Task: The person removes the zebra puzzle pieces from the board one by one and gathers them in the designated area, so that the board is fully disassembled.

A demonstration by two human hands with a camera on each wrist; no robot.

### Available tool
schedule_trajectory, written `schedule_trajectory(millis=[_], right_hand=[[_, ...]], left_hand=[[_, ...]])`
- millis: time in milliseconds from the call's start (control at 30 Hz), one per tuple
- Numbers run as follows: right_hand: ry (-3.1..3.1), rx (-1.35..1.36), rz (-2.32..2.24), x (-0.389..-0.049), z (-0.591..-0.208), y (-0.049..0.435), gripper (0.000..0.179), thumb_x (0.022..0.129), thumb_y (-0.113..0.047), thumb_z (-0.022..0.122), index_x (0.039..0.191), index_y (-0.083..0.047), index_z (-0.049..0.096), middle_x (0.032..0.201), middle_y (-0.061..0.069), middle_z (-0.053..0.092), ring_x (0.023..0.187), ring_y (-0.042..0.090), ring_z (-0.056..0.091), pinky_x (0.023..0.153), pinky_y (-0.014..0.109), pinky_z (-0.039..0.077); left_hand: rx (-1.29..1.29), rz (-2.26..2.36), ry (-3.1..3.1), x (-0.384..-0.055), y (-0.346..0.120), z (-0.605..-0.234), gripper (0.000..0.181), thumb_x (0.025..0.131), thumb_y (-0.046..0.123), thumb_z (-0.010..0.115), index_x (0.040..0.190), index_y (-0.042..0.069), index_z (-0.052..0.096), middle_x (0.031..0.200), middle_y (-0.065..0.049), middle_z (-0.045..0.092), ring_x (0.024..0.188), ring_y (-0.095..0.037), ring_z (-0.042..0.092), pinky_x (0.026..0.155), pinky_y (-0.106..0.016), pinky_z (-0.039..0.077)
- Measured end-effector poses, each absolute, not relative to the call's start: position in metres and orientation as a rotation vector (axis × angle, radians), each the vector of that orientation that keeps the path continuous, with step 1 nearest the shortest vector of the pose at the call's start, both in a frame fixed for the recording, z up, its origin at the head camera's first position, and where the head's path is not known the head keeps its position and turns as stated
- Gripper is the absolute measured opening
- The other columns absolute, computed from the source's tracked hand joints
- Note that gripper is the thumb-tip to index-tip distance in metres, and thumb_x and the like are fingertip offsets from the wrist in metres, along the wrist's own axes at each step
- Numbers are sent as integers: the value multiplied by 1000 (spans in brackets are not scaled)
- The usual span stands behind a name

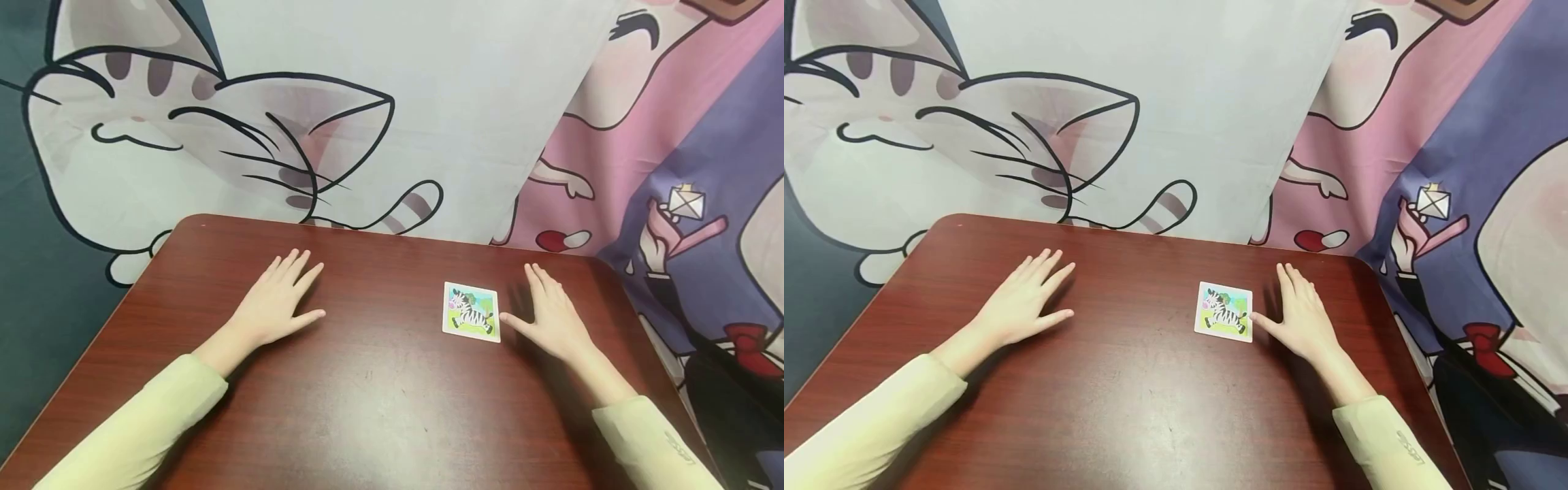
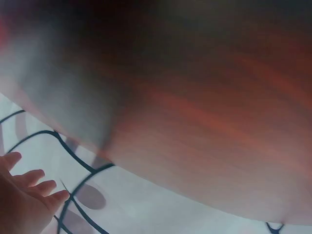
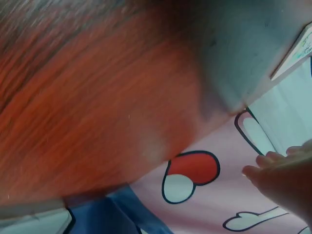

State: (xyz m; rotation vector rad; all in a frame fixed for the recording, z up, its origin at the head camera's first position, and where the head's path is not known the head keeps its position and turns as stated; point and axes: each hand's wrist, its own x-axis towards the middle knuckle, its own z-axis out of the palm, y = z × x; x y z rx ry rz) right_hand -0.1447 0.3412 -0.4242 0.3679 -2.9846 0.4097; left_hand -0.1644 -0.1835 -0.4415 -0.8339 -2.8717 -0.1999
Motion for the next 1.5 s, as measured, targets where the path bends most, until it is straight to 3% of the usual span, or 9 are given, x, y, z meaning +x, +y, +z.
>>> schedule_trajectory(millis=[500,933,1500], right_hand=[[-3099,524,541,-161,-442,327,103,91,-44,81,164,4,27,169,28,33,157,49,31,127,67,24],[-3099,731,577,-159,-452,317,101,86,-42,85,161,4,36,164,27,43,153,47,39,126,65,29],[-3081,757,670,-165,-460,321,104,77,-35,95,158,4,42,163,27,46,152,48,42,124,66,30]], left_hand=[[-1024,-233,-2826,-185,-112,-436,72,102,48,66,154,1,51,163,-24,46,155,-40,42,130,-53,31],[-1148,-350,-2829,-197,-58,-429,60,104,38,68,152,4,55,159,-19,53,151,-37,49,125,-50,39],[-1244,-652,-2851,-206,2,-428,43,102,29,73,139,9,66,144,-8,66,139,-25,59,119,-40,46]])
